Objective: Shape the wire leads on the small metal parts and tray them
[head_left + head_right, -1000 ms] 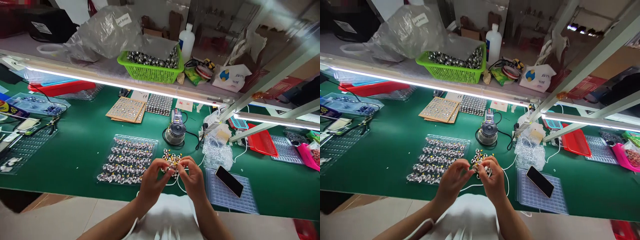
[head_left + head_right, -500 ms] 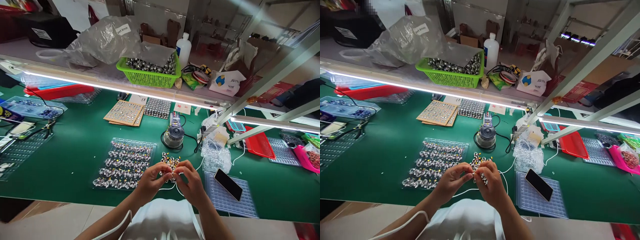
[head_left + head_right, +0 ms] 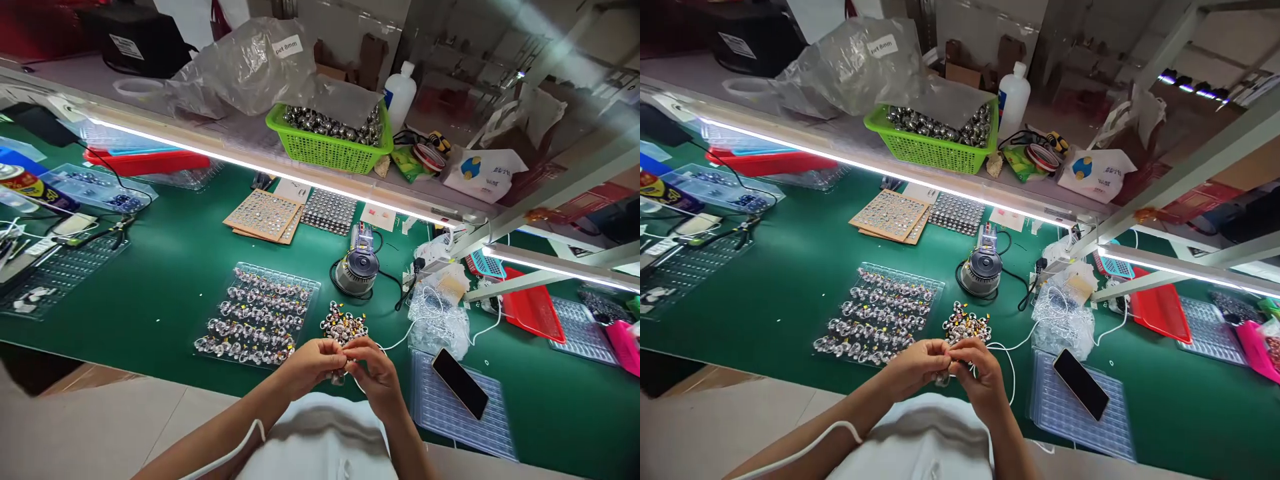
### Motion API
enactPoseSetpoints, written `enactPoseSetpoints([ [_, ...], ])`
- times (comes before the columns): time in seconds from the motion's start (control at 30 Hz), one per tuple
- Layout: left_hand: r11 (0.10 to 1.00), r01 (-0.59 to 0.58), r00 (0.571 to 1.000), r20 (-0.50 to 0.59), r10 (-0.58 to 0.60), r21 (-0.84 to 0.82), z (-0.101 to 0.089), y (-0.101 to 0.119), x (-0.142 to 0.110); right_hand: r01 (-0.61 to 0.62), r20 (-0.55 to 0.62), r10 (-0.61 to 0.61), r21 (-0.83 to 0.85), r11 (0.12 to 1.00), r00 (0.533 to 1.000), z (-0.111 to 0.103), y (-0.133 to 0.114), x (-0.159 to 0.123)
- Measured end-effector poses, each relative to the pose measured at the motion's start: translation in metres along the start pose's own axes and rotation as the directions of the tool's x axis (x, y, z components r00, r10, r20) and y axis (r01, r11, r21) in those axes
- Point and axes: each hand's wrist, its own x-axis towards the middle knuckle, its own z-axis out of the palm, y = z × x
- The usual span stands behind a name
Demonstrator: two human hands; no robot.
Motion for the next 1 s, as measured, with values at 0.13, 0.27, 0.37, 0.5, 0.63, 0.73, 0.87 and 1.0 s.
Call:
enactPoseSetpoints([
  [0.13,0.99,-0.067,0.935,-0.338,0.105,0.122,-0.022,-0.025,0.033,-0.176,-0.034,0.175,-0.339,0.924,0.984,0.014,0.048,0.013],
  [0.27,0.991,-0.041,0.853,-0.512,0.102,0.13,-0.057,-0.04,0.043,-0.245,-0.005,0.284,-0.52,0.818,0.959,0.022,0.097,0.03],
  [0.37,0.994,-0.044,0.818,-0.567,0.096,0.105,-0.08,-0.043,0.033,-0.226,0.007,0.314,-0.68,0.698,0.949,0.017,0.112,0.05],
  [0.5,0.993,-0.099,0.78,-0.615,0.117,0.064,-0.101,-0.038,0.016,-0.134,0.029,0.292,-0.841,0.524,0.956,0.003,0.099,0.097],
  [0.63,0.989,-0.143,0.748,-0.651,0.125,0.027,-0.116,-0.033,0.002,0.024,0.127,0.266,-0.932,0.361,0.956,-0.005,0.073,0.167],
  [0.73,0.987,-0.162,0.737,-0.665,0.12,-0.001,-0.124,-0.031,-0.007,0.202,0.28,0.317,-0.945,0.258,0.906,-0.007,0.057,0.218],
  [0.87,0.98,-0.197,0.704,-0.701,0.115,-0.037,-0.137,-0.032,-0.018,0.416,0.446,0.428,-0.894,0.168,0.786,-0.003,0.047,0.262],
  [1.0,0.972,-0.228,0.657,-0.745,0.116,-0.05,-0.153,-0.04,-0.027,0.535,0.541,0.448,-0.831,0.153,0.712,0.003,0.045,0.279],
])
